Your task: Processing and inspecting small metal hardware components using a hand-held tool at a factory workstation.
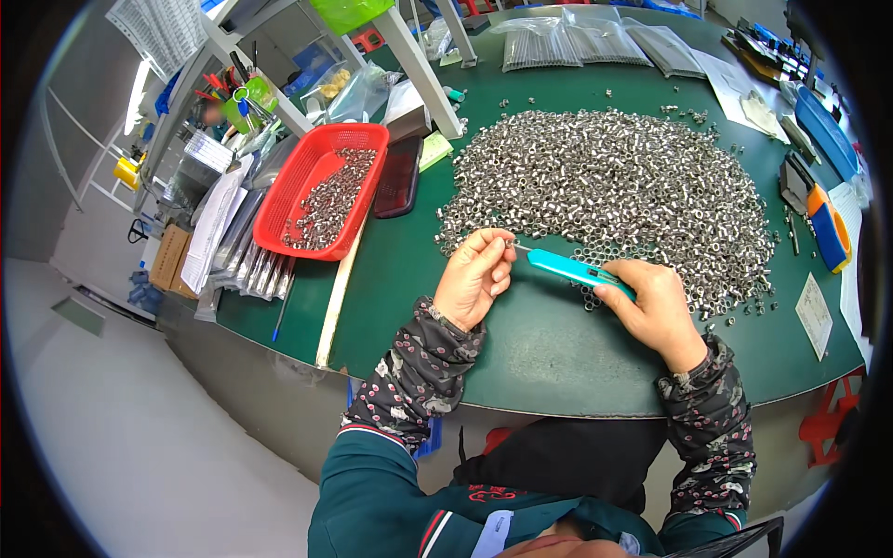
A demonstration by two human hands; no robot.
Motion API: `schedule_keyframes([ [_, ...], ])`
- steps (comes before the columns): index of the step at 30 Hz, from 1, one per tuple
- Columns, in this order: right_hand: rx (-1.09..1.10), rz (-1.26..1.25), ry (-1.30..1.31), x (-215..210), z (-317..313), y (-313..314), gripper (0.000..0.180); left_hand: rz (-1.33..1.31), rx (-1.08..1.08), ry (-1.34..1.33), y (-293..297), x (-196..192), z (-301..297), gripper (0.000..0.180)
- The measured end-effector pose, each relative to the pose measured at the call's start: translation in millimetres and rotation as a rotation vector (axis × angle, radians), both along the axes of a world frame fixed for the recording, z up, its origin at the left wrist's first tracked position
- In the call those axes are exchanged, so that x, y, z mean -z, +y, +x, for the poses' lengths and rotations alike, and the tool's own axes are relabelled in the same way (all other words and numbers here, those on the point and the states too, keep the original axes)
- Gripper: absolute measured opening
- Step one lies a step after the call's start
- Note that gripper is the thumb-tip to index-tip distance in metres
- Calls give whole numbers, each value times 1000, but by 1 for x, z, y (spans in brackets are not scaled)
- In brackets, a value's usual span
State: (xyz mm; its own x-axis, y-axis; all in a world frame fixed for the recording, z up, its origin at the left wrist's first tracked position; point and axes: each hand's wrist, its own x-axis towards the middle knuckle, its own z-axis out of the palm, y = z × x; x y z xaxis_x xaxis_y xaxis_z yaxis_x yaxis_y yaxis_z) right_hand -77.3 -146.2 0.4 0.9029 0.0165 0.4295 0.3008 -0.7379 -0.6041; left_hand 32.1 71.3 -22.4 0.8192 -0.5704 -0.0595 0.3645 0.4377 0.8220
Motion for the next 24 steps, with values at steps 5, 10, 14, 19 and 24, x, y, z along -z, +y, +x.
schedule_keyframes([
  [5,-9,13,46,0,0,0,25,11,22,-10,0,3,0,11],
  [10,-34,55,99,-1,0,0,26,-8,73,-57,3,6,1,14],
  [14,-14,6,52,0,0,1,26,65,27,-85,1,7,1,15],
  [19,25,-61,41,-2,-2,2,26,126,-13,-95,-1,6,-1,18],
  [24,55,-162,-46,-5,-3,3,25,180,4,-82,0,3,0,17],
])
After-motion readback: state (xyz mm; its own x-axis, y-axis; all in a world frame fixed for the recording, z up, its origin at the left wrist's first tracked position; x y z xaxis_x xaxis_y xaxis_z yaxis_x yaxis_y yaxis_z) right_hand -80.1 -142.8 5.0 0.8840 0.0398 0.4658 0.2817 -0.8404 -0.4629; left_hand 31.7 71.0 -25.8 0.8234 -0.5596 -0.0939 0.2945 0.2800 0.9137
